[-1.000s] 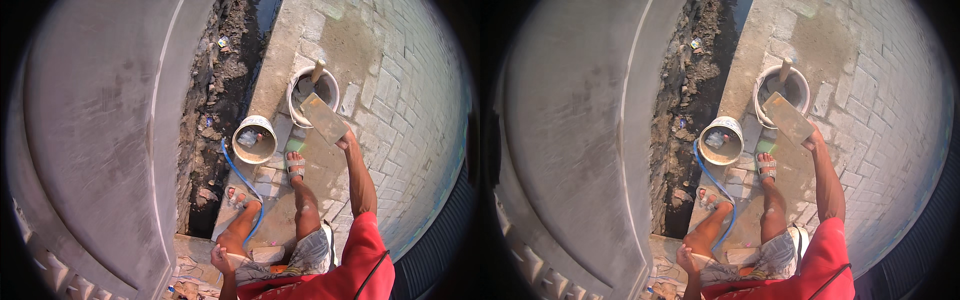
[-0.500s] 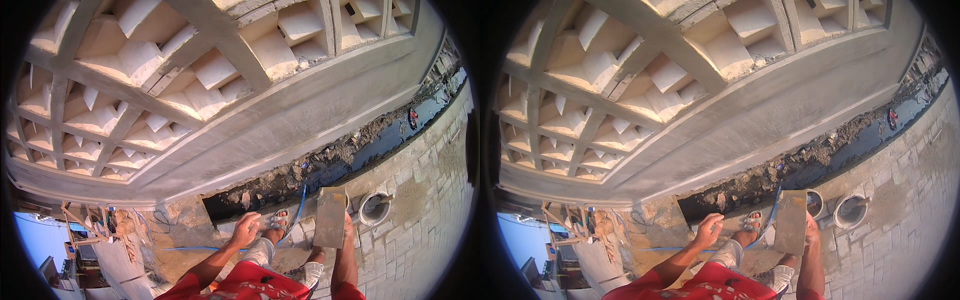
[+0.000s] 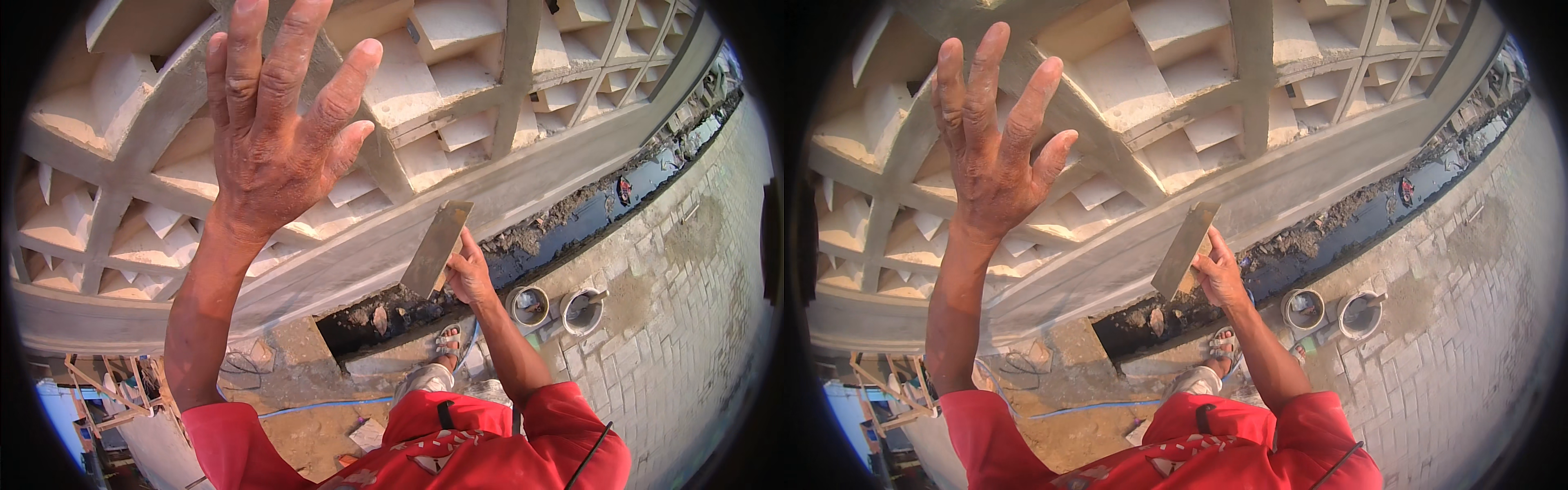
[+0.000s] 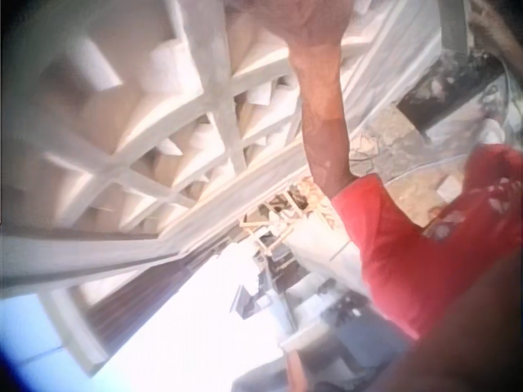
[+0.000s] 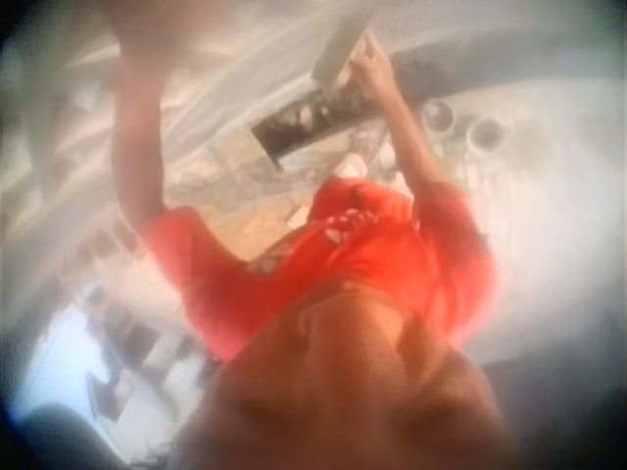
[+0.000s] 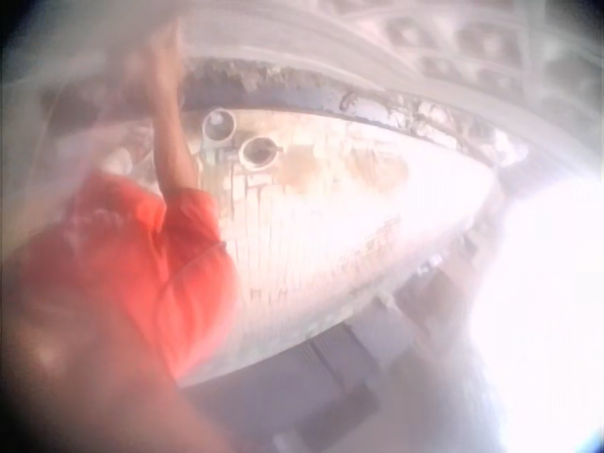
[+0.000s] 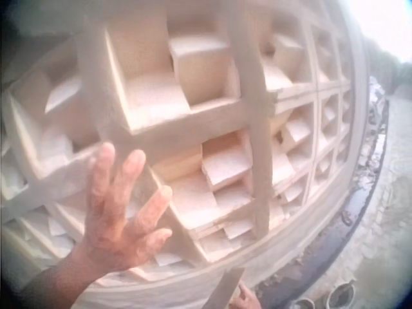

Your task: The person applies plaster to a decorative lattice wall using a trowel, smoothing the surface across multiple sections. The person repeatedly dips the trowel into a bucket to gather more plaster and continues working on the wall's geometric pattern.

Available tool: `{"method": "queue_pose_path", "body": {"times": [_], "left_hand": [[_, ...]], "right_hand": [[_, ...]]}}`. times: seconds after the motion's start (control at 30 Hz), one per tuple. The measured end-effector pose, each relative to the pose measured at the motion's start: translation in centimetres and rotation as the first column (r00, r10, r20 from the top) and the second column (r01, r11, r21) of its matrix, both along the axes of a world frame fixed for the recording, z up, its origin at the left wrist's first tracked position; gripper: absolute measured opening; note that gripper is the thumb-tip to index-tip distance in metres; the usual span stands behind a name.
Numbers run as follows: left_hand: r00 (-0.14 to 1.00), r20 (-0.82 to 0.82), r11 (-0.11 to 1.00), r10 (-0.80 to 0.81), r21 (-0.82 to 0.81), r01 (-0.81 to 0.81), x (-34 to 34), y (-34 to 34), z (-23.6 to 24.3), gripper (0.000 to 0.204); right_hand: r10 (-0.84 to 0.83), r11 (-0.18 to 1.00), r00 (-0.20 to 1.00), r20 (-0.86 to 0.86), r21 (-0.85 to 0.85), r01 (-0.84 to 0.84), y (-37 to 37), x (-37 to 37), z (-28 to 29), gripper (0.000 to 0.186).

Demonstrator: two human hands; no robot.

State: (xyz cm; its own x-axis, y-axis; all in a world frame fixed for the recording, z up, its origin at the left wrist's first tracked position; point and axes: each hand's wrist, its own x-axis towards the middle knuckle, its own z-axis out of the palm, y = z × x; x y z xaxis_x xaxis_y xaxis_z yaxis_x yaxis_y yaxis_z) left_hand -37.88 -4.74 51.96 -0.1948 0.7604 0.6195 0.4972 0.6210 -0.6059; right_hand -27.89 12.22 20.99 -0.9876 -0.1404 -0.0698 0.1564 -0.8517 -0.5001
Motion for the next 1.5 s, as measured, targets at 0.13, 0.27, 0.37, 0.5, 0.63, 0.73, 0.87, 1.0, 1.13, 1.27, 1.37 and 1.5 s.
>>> {"method": "queue_pose_path", "body": {"times": [0.13,0.27,0.37,0.5,0.63,0.73,0.87,1.0,1.13,1.27,1.37,1.5], "left_hand": [[0.990,0.127,0.988,-0.058,-0.132,0.075,-1.7,1.4,0.3,0.050],[0.982,0.103,0.965,-0.159,-0.193,0.176,-4.0,1.8,0.1,0.056],[0.972,0.206,0.964,-0.114,-0.212,0.158,-4.4,2.1,0.5,0.060],[0.972,0.233,0.949,-0.009,-0.304,0.082,-4.4,2.2,1.1,0.065],[0.976,0.216,0.942,-0.010,-0.326,0.081,-4.6,2.1,1.0,0.065],[0.985,0.169,0.945,-0.035,-0.316,0.088,-5.2,2.2,0.5,0.065],[0.983,0.184,0.935,0.002,-0.348,0.063,-5.0,2.5,0.8,0.068],[0.985,0.173,0.939,-0.008,-0.337,0.067,-4.7,2.3,1.1,0.070],[0.990,0.136,0.944,-0.046,-0.319,0.088,-5.1,2.2,0.8,0.070],[0.991,0.123,0.953,-0.053,-0.290,0.087,-5.6,2.2,0.0,0.069],[0.991,0.102,0.960,-0.085,-0.257,0.109,-5.9,2.3,-0.3,0.069],[0.989,0.113,0.954,-0.098,-0.271,0.126,-6.1,2.4,-0.2,0.069]], "right_hand": [[-0.099,0.994,0.995,0.029,-0.036,0.100,-2.0,-1.4,-0.1,0.072],[-0.161,0.987,0.985,0.063,-0.017,0.163,-3.1,-2.4,0.4,0.070],[-0.204,0.979,0.978,0.047,0.012,0.203,-3.7,-3.2,0.4,0.070],[-0.264,0.964,0.963,0.050,0.042,0.262,-4.7,-3.8,1.4,0.069],[-0.313,0.944,0.944,0.101,0.140,0.298,-5.4,-4.4,1.1,0.071],[-0.341,0.917,0.936,0.086,0.251,0.311,-6.0,-5.0,0.8,0.073],[-0.344,0.905,0.932,0.116,0.307,0.296,-7.8,-5.2,2.2,0.074],[-0.243,0.919,0.962,0.122,0.346,0.188,-10.7,-3.4,3.0,0.073],[-0.293,0.912,0.945,0.144,0.337,0.232,-8.5,-1.6,2.1,0.068],[-0.415,0.880,0.907,0.066,0.281,0.382,-4.8,-2.7,2.8,0.065],[-0.378,0.894,0.925,0.047,0.280,0.351,-3.5,-4.0,2.4,0.064],[-0.384,0.880,0.921,0.072,0.330,0.341,-3.7,-5.3,3.2,0.063]]}}
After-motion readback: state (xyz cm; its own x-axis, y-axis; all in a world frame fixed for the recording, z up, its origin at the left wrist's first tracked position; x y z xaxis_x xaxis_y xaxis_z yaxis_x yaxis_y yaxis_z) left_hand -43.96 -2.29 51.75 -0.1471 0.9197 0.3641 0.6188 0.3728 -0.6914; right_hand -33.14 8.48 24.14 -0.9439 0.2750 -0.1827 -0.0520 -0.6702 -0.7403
